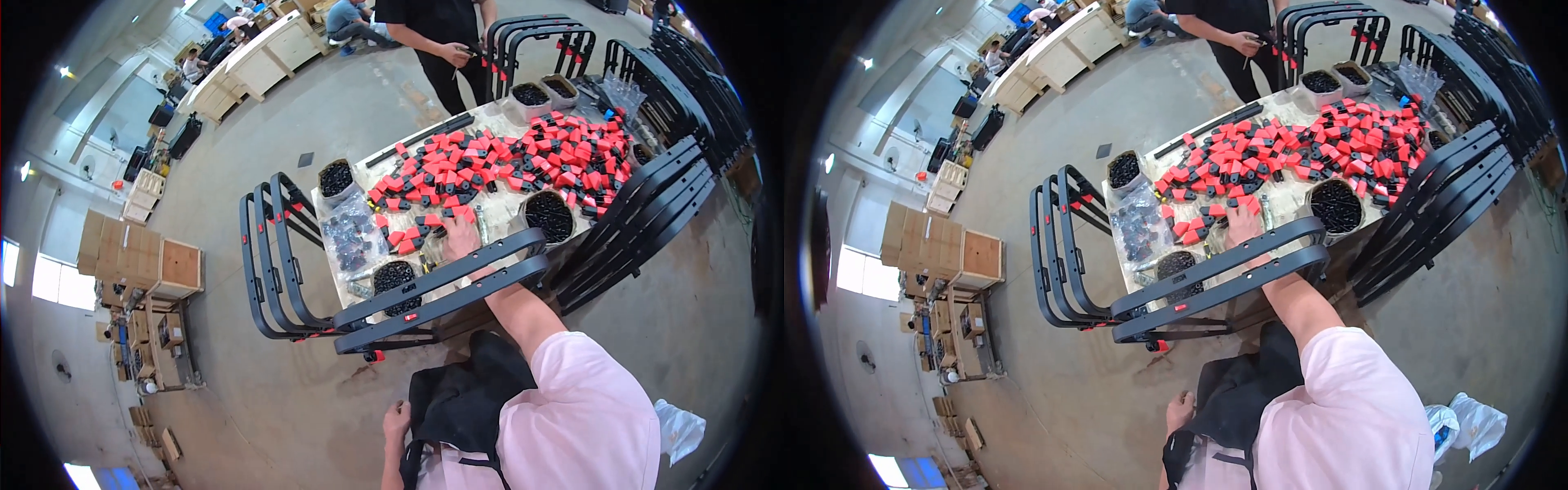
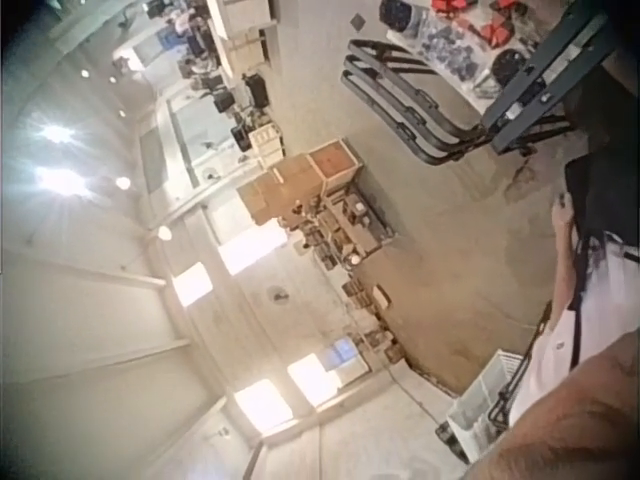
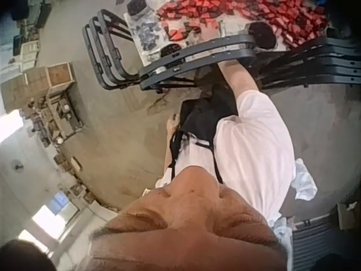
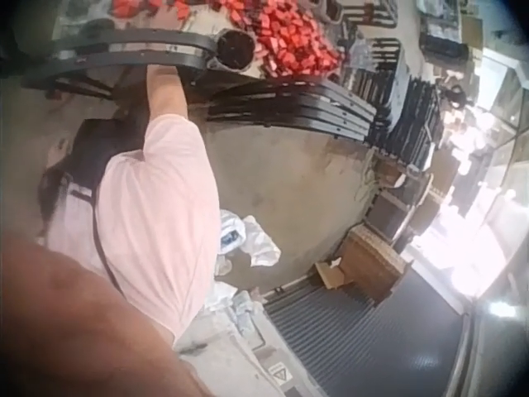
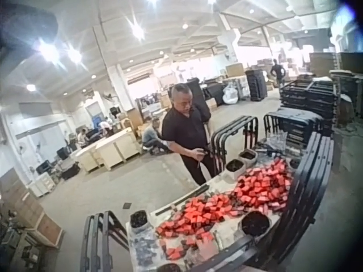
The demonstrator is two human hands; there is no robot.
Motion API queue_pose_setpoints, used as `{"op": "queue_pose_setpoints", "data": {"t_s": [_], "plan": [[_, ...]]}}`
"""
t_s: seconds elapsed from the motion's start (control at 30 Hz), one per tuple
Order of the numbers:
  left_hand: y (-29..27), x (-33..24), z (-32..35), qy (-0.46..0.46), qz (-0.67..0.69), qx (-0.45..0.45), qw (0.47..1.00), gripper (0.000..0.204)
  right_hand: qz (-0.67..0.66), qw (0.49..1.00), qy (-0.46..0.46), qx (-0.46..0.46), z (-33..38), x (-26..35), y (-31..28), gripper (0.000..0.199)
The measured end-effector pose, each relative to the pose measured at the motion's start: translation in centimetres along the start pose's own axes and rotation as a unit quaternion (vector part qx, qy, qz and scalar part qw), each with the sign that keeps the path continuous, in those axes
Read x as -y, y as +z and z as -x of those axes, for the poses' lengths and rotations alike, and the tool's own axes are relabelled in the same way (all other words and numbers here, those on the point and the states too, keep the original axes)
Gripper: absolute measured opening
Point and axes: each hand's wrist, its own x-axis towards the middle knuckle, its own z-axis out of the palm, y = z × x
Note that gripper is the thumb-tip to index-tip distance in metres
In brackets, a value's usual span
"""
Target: Assembling metal frames by inserting plastic end caps and securing them with a tool.
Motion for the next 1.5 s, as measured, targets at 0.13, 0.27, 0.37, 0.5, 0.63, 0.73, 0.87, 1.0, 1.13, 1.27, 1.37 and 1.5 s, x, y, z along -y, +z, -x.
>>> {"op": "queue_pose_setpoints", "data": {"t_s": [0.13, 0.27, 0.37, 0.5, 0.63, 0.73, 0.87, 1.0, 1.13, 1.27, 1.37, 1.5], "plan": [[2.2, 0.2, 3.1, 0.009, 0.145, -0.012, 0.989, 0.048, 0.123, 0.992, 0.001, 0.013, -1.4, -1.2, 0.6, 0.038], [1.8, -4.7, 5.8, -0.022, 0.231, 0.021, 0.972, 0.047, 0.135, 0.989, -0.003, 0.062, -2.1, -2.5, 0.6, 0.04], [2.3, -7.2, 5.4, 0.004, 0.226, 0.066, 0.972, 0.048, 0.157, 0.986, -0.045, 0.04, -2.7, -3.1, 0.7, 0.038], [3.0, -11.7, 2.9, 0.103, 0.14, 0.121, 0.977, 0.051, 0.154, 0.986, -0.071, -0.004, -3.2, -4.5, 0.8, 0.033], [0.1, -20.0, 3.0, 0.144, 0.066, 0.144, 0.977, 0.047, 0.061, 0.997, -0.043, -0.03, -0.6, -2.0, 0.6, 0.021], [2.4, -21.8, -0.6, 0.195, 0.173, 0.182, 0.948, 0.049, -0.126, 0.991, 0.0, 0.037, 6.5, -2.6, -0.7, 0.027], [2.4, -25.3, -0.8, 0.168, 0.358, 0.253, 0.883, 0.053, -0.257, 0.907, 0.15, 0.298, 16.1, 1.1, -7.5, 0.04], [5.2, -27.0, -0.6, 0.186, 0.405, 0.345, 0.826, 0.051, -0.474, 0.754, 0.331, 0.313, 21.3, 0.7, -14.2, 0.049], [8.5, -28.0, 1.0, 0.177, 0.433, 0.348, 0.812, 0.039, -0.179, 0.881, 0.204, 0.387, 19.2, -1.8, -22.2, 0.046], [7.6, -29.1, 1.9, 0.169, 0.39, 0.357, 0.832, 0.034, -0.129, 0.94, 0.227, 0.219, 15.6, -7.3, -28.2, 0.032], [6.9, -29.5, 2.3, 0.178, 0.335, 0.363, 0.851, 0.034, -0.068, 0.981, 0.181, 0.012, 11.1, -13.7, -28.2, 0.024], [6.9, -29.4, 2.4, 0.167, 0.331, 0.355, 0.858, 0.035, 0.008, 0.988, 0.15, -0.042, 4.9, -17.6, -26.1, 0.025]]}}
